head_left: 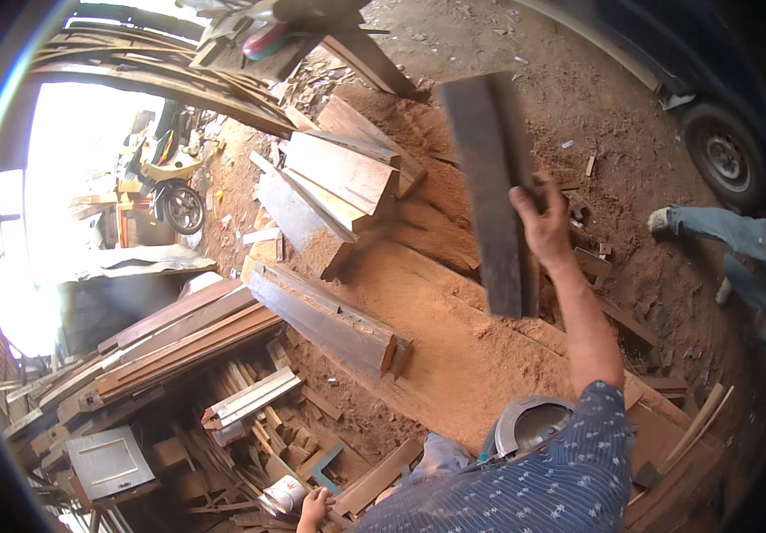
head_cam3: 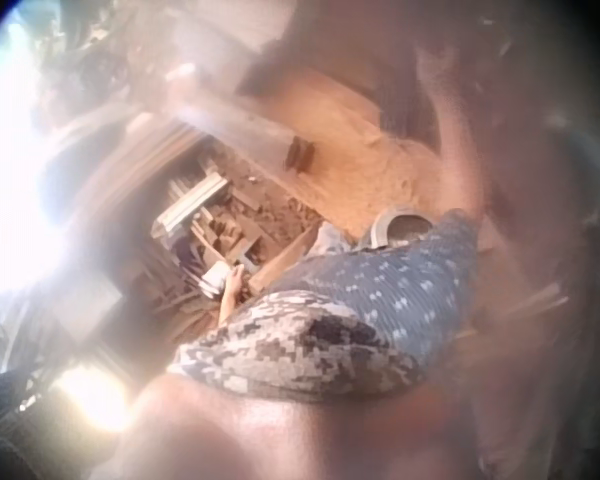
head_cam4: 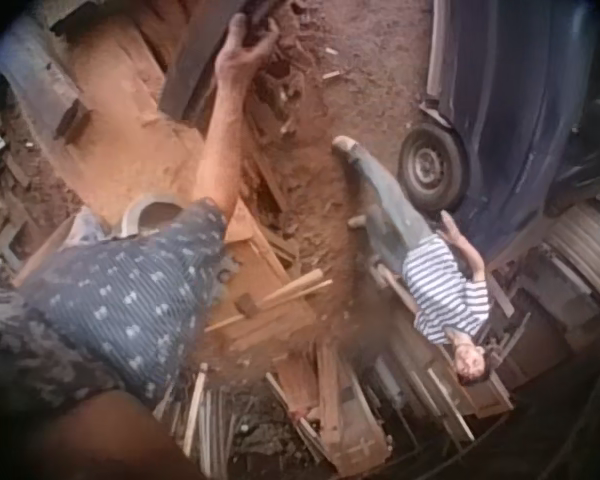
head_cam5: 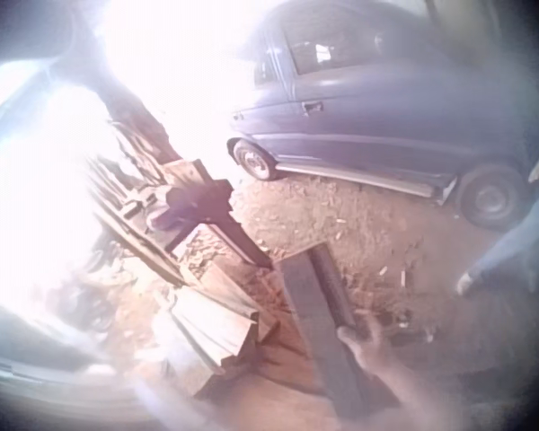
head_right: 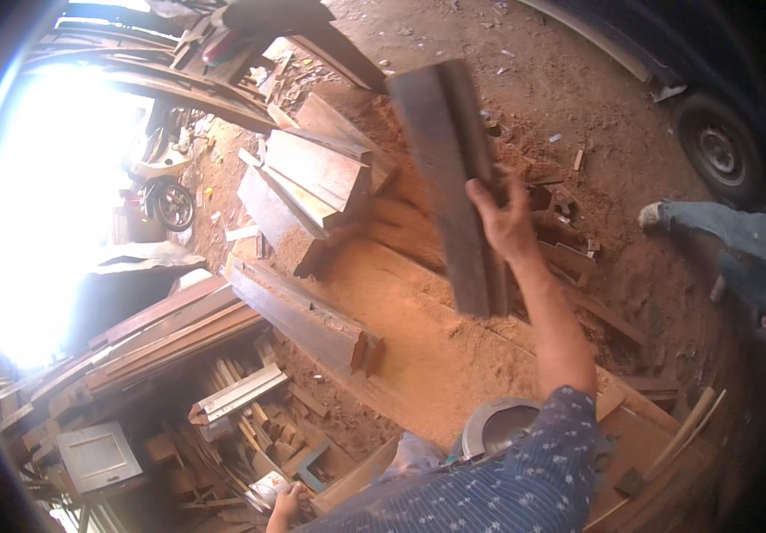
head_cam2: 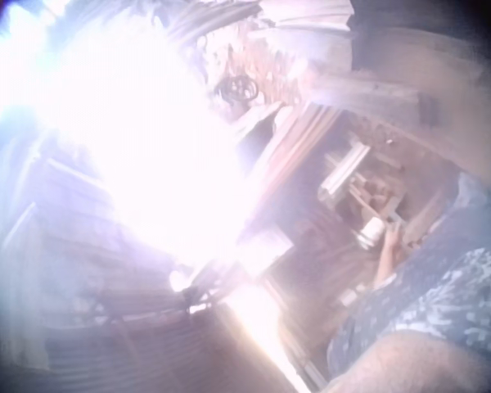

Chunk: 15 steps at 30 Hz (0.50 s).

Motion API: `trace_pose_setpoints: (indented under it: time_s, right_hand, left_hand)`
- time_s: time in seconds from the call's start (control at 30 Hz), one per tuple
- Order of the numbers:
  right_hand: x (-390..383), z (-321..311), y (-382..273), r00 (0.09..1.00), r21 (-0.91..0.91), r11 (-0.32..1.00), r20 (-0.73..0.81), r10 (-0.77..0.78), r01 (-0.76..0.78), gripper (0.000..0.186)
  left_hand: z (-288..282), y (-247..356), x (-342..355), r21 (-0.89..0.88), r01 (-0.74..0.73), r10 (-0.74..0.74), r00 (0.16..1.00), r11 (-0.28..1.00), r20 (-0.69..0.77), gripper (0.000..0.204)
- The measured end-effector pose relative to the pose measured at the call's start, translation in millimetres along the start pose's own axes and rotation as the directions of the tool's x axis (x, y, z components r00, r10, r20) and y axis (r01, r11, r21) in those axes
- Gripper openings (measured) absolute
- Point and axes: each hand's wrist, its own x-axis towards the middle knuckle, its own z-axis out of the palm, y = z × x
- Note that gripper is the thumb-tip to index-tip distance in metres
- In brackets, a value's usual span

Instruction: The person arranges several pieces of wood on a large plank, then uses a circular saw to cut a long wooden piece into smaller segments. The person handles the wood pieces by hand and operates the saw with both hands to make precise cuts.

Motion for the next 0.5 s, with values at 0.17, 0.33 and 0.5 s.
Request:
trace_pose_setpoints:
  time_s: [0.17, 0.33, 0.5]
  right_hand:
    - [-1, 115, 32, 0.928, 0.203, 0.934, 0.294, 0.228, -0.294, 0.068]
    - [30, 232, -10, 0.933, -0.466, 0.870, 0.361, 0.019, 0.162, 0.052]
    - [121, 371, -30, 0.913, -0.798, 0.466, 0.403, -0.059, 0.382, 0.056]
  left_hand:
    - [13, 14, -13, 0.017, -0.039, 0.040, 0.998, 0.999, -0.056, 0.044]
    - [30, -15, -44, 0.050, 0.093, -0.092, 0.996, 0.994, -0.020, 0.044]
    - [14, -44, -6, -0.129, -0.048, 0.050, 0.999, 0.990, 0.013, 0.037]
